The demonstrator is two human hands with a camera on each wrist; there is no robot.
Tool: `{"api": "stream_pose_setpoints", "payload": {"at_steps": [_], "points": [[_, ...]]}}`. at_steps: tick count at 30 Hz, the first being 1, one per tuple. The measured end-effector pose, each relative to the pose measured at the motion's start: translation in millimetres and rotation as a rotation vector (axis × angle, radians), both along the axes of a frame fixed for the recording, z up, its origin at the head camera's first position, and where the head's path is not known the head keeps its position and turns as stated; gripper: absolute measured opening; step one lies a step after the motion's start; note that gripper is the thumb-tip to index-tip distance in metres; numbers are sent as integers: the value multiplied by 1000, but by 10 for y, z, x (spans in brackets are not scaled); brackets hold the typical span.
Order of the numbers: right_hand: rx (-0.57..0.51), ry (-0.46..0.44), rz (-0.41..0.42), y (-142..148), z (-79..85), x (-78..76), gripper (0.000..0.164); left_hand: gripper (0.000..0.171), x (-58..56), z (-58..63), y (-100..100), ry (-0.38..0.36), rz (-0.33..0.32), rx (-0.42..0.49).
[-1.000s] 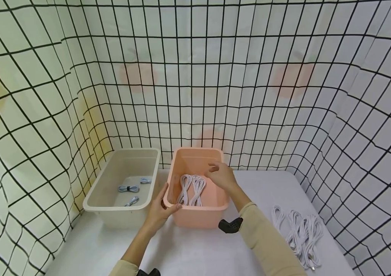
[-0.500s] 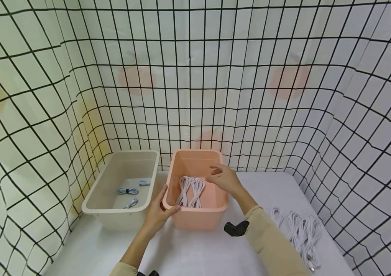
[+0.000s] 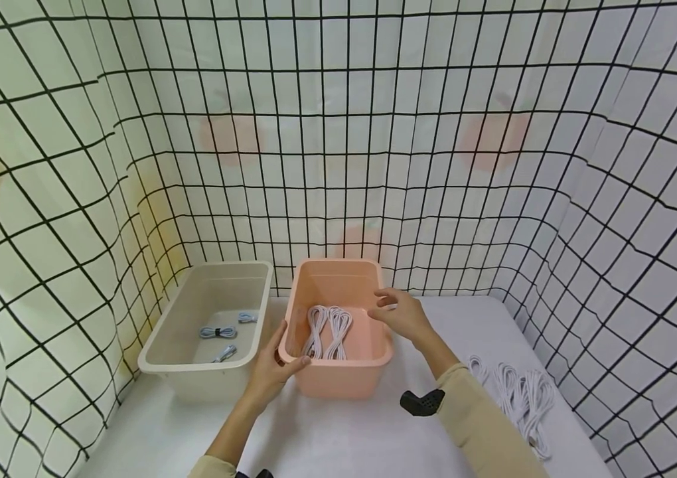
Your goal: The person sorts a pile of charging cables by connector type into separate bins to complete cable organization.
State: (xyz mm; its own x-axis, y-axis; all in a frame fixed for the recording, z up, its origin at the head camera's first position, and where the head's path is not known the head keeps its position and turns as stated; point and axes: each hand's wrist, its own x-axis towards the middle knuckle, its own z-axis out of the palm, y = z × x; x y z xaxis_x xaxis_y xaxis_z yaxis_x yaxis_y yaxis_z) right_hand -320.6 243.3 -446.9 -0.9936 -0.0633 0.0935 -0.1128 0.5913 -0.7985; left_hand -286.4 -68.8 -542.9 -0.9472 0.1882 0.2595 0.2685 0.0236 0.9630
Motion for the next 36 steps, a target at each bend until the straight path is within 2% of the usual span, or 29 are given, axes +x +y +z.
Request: {"api": "stream_pose_setpoints", "payload": {"at_steps": [8, 17, 26, 31, 36], "points": [[11, 1, -28, 190, -54, 60, 59, 103, 6, -4, 4, -17, 3, 1], [-4, -1, -80, 602, -120, 281, 63, 103, 6, -23, 48, -6, -2, -15], [87, 64, -130, 831, -329, 396, 60, 103, -14, -29, -10, 28, 19, -50], [121, 70, -140, 950, -416, 506, 58, 103, -19, -30, -18, 19, 20, -45], [164, 93, -185, 1124, -550, 625, 56, 104, -8, -34, 5, 8, 18, -55]]}}
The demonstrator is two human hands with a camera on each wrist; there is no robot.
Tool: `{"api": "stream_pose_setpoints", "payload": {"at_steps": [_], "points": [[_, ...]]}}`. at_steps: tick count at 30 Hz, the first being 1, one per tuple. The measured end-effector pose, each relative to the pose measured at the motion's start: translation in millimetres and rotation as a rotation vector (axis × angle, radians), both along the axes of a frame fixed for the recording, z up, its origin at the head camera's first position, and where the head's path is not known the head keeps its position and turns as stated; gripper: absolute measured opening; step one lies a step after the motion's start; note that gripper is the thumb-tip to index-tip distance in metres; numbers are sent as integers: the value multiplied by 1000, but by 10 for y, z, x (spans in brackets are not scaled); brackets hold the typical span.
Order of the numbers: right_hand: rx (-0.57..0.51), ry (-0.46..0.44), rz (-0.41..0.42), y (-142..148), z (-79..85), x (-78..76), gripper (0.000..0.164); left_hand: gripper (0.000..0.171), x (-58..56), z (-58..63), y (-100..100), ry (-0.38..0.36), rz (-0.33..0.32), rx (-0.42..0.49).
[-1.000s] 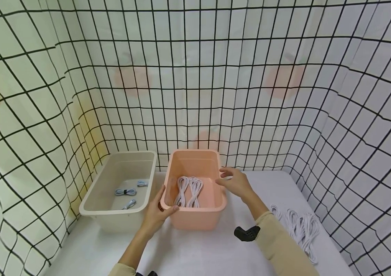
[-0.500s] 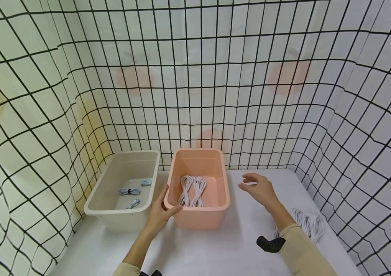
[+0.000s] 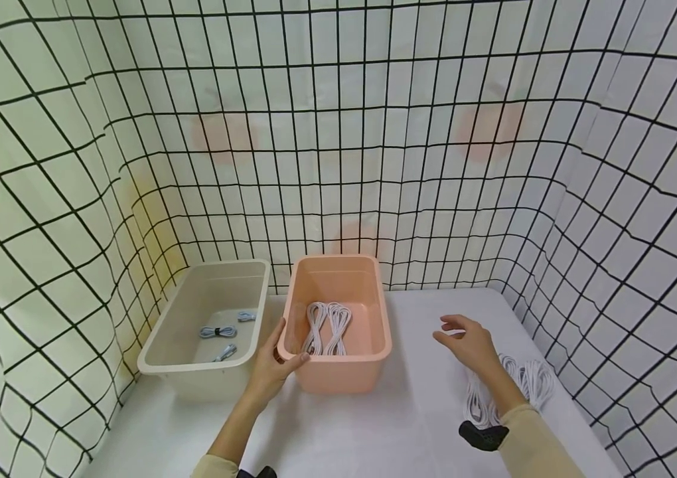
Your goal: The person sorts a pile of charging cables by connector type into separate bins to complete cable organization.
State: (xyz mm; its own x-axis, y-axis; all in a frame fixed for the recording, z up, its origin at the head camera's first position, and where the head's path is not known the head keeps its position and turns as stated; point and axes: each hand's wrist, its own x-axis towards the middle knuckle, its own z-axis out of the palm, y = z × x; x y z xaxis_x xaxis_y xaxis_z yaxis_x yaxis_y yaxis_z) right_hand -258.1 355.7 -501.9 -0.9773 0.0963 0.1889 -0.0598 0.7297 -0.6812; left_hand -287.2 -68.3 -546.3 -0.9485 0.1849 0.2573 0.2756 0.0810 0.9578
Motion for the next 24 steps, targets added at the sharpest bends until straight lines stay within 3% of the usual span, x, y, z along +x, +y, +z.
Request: {"api": "stream_pose_setpoints", "payload": {"at_steps": [13, 21, 24], "points": [[100, -55, -127, 428, -657, 299, 65, 103, 19, -13, 34, -13, -3, 11], [178, -187, -380, 533, -1065, 424, 86, 101, 11, -3, 16, 5, -5, 11], [226, -254, -421, 501, -1166, 415, 97, 101, 6, -1, 6, 10, -3, 15]]}}
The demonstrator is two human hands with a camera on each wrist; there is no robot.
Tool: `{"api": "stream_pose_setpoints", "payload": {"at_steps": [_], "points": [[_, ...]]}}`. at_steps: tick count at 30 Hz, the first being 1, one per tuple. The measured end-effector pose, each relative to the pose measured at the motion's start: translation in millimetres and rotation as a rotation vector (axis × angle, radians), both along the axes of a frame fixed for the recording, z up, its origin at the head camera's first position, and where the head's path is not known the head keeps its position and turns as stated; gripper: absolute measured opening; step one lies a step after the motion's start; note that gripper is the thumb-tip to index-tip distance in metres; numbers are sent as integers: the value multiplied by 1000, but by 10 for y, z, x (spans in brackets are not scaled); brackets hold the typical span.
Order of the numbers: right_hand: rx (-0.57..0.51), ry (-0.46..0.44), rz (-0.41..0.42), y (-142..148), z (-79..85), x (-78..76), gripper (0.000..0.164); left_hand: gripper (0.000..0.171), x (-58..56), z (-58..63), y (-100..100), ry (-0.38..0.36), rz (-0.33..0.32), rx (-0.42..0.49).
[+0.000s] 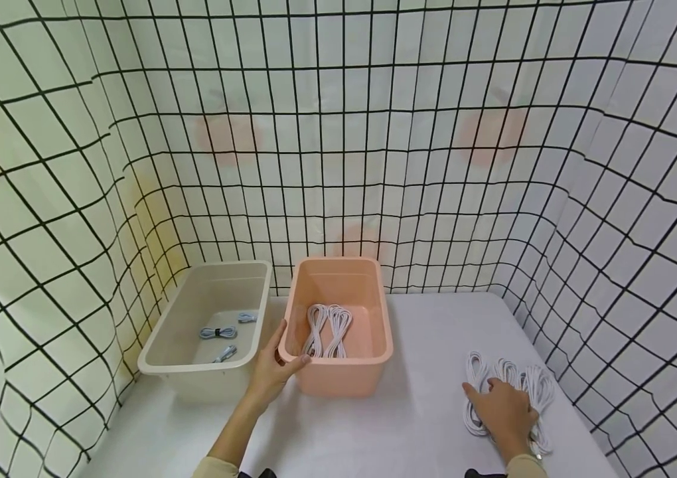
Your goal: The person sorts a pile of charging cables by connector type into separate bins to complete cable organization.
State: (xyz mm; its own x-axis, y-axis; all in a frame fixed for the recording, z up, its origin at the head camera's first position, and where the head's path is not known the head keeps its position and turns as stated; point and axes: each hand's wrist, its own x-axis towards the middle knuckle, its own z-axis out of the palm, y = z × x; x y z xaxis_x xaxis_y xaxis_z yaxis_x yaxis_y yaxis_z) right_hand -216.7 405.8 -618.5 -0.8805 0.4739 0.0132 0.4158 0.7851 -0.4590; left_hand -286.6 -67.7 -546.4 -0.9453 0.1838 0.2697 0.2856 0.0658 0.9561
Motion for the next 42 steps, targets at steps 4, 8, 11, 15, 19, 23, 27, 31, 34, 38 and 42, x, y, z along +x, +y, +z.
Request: {"api": "stream_pose_setpoints", "payload": {"at_steps": [4, 8, 11, 15, 19, 23, 27, 31, 34, 38, 42], "points": [[25, -43, 13, -41, -51, -41, 95, 101, -6, -7, -9, 2, 1, 5], [2, -42, -5, -74, -32, -73, 80, 102, -15, -1, -21, 11, 10, 3], [-21, -41, -24, -93, 4, -84, 70, 103, -17, 13, -25, 10, 6, 4], [-58, -23, -51, -109, 39, -110, 61, 103, -23, 19, -34, 8, 8, 6], [-114, -3, -74, -106, 53, -119, 59, 102, -24, 26, -45, 0, 20, -8], [-158, 35, -106, -106, 82, -120, 58, 102, -29, 16, -48, -5, 18, -11], [-158, 114, -80, -135, 137, -111, 52, 100, -31, 0, -49, 6, 23, -8], [-189, 205, 7, -170, 226, -105, 48, 99, -21, 3, -43, 2, 30, -14], [-244, 227, 39, -192, 312, -129, 50, 99, -14, 10, -32, -9, 24, -16], [-320, 224, 26, -208, 423, -157, 54, 102, -10, 16, -18, -25, 17, -21], [-418, 225, 11, -218, 518, -162, 56, 104, -3, 9, -14, -25, 17, -30]]}}
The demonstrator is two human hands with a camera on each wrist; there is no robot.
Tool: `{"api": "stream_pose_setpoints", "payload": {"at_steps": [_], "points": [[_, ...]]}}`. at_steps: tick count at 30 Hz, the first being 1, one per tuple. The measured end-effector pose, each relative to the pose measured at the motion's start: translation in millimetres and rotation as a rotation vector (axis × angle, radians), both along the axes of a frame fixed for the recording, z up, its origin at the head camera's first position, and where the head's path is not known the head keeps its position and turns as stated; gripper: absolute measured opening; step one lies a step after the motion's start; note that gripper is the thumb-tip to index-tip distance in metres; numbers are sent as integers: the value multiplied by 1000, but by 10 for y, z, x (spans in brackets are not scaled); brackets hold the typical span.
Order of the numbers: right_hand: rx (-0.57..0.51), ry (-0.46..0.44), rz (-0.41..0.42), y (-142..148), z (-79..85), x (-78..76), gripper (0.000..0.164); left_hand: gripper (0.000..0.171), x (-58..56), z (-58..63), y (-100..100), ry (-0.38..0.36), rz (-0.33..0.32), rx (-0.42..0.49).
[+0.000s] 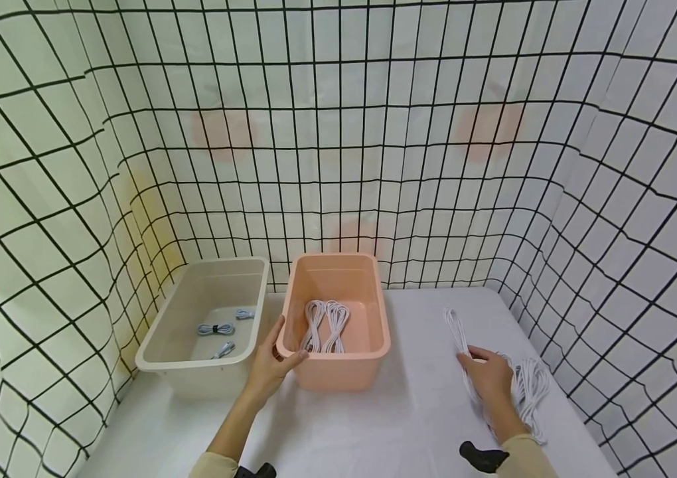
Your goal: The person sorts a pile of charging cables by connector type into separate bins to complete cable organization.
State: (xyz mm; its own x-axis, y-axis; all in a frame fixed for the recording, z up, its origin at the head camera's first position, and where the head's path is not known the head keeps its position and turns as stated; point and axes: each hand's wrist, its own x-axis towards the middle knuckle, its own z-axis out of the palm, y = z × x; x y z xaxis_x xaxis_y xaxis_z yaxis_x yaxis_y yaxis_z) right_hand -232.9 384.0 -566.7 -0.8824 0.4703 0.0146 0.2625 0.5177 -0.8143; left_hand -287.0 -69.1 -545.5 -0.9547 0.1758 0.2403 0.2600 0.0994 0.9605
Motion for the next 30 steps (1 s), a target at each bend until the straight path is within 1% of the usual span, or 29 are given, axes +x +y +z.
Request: {"api": "stream_pose_setpoints", "payload": {"at_steps": [3, 6, 11, 14, 16, 20, 22, 23, 25, 27, 30], "points": [[-44, -2, 8, 3, 61, -8, 58, 103, -4, -1, -1, 5, 1, 1], [-39, -3, 41, 12, 110, -12, 61, 102, -3, -1, 0, 3, -1, 21], [6, -1, 109, 12, 205, -31, 68, 101, -3, 0, 7, 0, -6, 52], [38, 11, 133, -7, 295, -50, 67, 101, 11, 23, 16, -2, -11, 64], [48, 25, 152, -29, 366, -60, 66, 100, 42, 72, 21, -4, -12, 65], [43, 54, 199, -78, 508, -92, 67, 97, 140, 226, 19, -2, -18, 58], [53, 62, 224, -94, 568, -114, 67, 96, 170, 272, 16, 7, -18, 58], [57, 63, 232, -104, 592, -126, 67, 96, 168, 269, 16, 10, -16, 57], [80, 64, 249, -119, 636, -149, 66, 97, 142, 219, 17, 9, -9, 60], [103, 64, 260, -134, 677, -172, 64, 98, 94, 134, 17, 7, -4, 60], [105, 76, 265, -159, 745, -213, 62, 99, 18, 26, 13, 9, -6, 57]]}}
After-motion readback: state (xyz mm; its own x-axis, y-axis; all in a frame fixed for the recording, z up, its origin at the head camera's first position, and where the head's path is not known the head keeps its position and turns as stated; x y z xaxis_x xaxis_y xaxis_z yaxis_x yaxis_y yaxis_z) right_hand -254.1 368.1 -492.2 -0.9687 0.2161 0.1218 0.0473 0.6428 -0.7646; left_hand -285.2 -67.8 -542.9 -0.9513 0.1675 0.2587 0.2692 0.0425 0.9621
